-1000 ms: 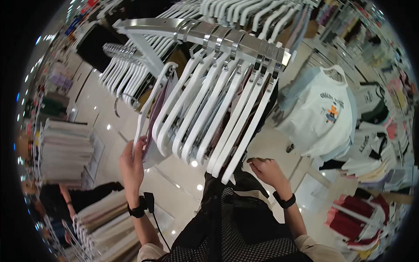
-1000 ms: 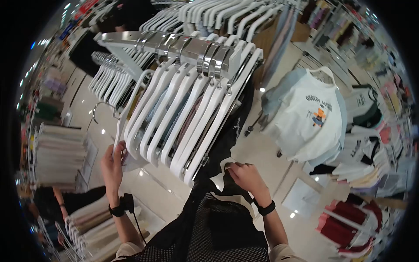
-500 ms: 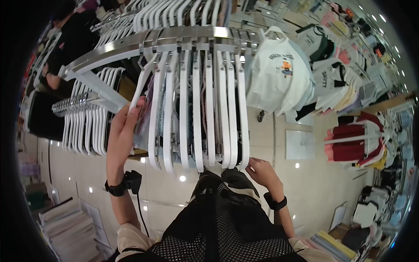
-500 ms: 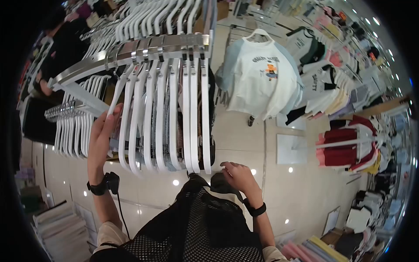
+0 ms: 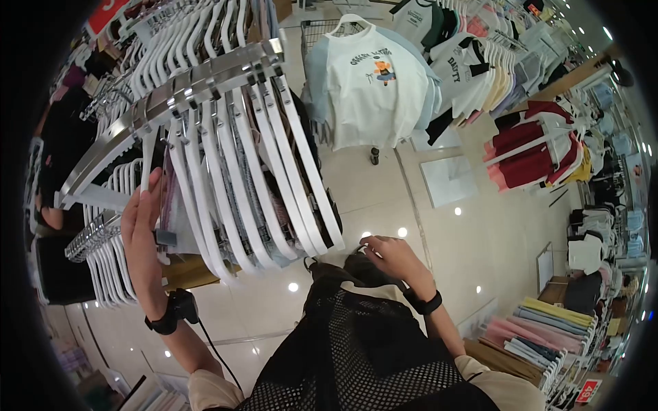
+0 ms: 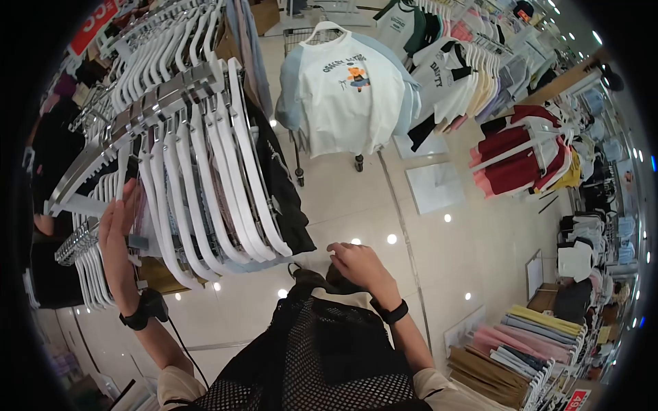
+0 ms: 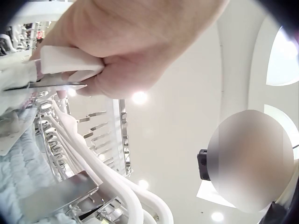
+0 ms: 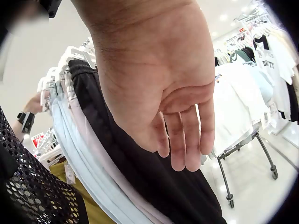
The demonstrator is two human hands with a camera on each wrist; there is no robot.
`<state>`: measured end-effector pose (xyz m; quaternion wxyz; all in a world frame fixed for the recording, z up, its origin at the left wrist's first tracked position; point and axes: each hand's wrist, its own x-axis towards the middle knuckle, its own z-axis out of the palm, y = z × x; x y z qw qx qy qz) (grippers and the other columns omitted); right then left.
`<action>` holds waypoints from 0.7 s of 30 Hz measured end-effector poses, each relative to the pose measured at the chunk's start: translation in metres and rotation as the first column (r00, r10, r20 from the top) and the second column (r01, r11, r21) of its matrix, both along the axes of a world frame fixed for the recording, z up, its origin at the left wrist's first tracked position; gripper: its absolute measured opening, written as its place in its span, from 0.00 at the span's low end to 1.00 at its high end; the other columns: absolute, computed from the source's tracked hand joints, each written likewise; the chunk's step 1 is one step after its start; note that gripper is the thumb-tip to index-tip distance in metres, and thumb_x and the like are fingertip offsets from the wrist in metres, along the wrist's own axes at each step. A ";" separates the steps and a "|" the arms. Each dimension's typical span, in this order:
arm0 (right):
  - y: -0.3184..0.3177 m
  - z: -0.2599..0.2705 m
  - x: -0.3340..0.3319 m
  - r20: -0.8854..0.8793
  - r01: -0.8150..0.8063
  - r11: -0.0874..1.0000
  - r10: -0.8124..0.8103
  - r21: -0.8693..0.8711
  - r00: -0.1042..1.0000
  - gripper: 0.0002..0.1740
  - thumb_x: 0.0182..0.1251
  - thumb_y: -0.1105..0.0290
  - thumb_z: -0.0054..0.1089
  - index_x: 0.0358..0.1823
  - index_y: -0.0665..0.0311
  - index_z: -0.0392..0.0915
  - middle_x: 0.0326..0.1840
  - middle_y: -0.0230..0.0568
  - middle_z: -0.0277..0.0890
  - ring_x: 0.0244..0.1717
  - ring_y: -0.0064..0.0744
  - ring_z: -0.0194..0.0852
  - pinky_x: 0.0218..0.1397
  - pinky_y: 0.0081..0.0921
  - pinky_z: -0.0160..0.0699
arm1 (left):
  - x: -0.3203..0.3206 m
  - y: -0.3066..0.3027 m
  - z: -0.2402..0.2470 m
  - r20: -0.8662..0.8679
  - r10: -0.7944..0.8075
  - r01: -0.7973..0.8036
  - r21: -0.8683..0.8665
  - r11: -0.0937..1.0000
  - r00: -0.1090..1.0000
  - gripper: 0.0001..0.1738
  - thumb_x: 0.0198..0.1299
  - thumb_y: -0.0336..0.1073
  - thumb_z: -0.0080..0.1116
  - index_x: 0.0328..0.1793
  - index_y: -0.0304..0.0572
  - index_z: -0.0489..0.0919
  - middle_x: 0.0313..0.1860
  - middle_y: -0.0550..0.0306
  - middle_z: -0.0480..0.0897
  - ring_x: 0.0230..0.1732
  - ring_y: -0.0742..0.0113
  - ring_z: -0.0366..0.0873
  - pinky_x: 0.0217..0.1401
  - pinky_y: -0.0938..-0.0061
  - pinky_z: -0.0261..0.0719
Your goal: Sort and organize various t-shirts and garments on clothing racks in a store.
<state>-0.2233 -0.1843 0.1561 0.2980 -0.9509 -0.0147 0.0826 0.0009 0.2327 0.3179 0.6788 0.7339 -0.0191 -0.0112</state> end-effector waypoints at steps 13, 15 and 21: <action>-0.017 0.008 0.048 0.109 -0.226 0.974 0.222 0.028 0.969 0.11 0.78 0.67 0.61 0.56 0.61 0.83 0.44 0.47 0.90 0.47 0.55 0.90 0.52 0.48 0.88 | -0.001 -0.001 0.021 0.054 0.123 -0.126 0.064 0.990 0.991 0.28 0.88 0.41 0.48 0.79 0.19 0.74 0.76 0.37 0.81 0.80 0.53 0.78 0.88 0.65 0.67; -0.026 0.005 0.053 0.099 -0.280 0.960 0.277 0.022 0.956 0.11 0.78 0.67 0.61 0.56 0.61 0.83 0.45 0.48 0.90 0.47 0.55 0.89 0.52 0.49 0.88 | 0.001 0.001 0.010 0.041 0.115 -0.117 0.044 0.992 0.992 0.28 0.88 0.40 0.48 0.78 0.19 0.75 0.76 0.36 0.81 0.80 0.53 0.78 0.88 0.65 0.68; -0.040 -0.005 0.056 0.136 -0.286 0.958 0.280 0.027 0.950 0.11 0.77 0.67 0.63 0.54 0.62 0.83 0.41 0.47 0.89 0.44 0.55 0.90 0.50 0.49 0.89 | 0.007 -0.015 0.020 0.031 0.174 -0.176 0.093 0.980 0.984 0.28 0.88 0.42 0.49 0.76 0.21 0.77 0.75 0.38 0.82 0.78 0.55 0.80 0.86 0.65 0.70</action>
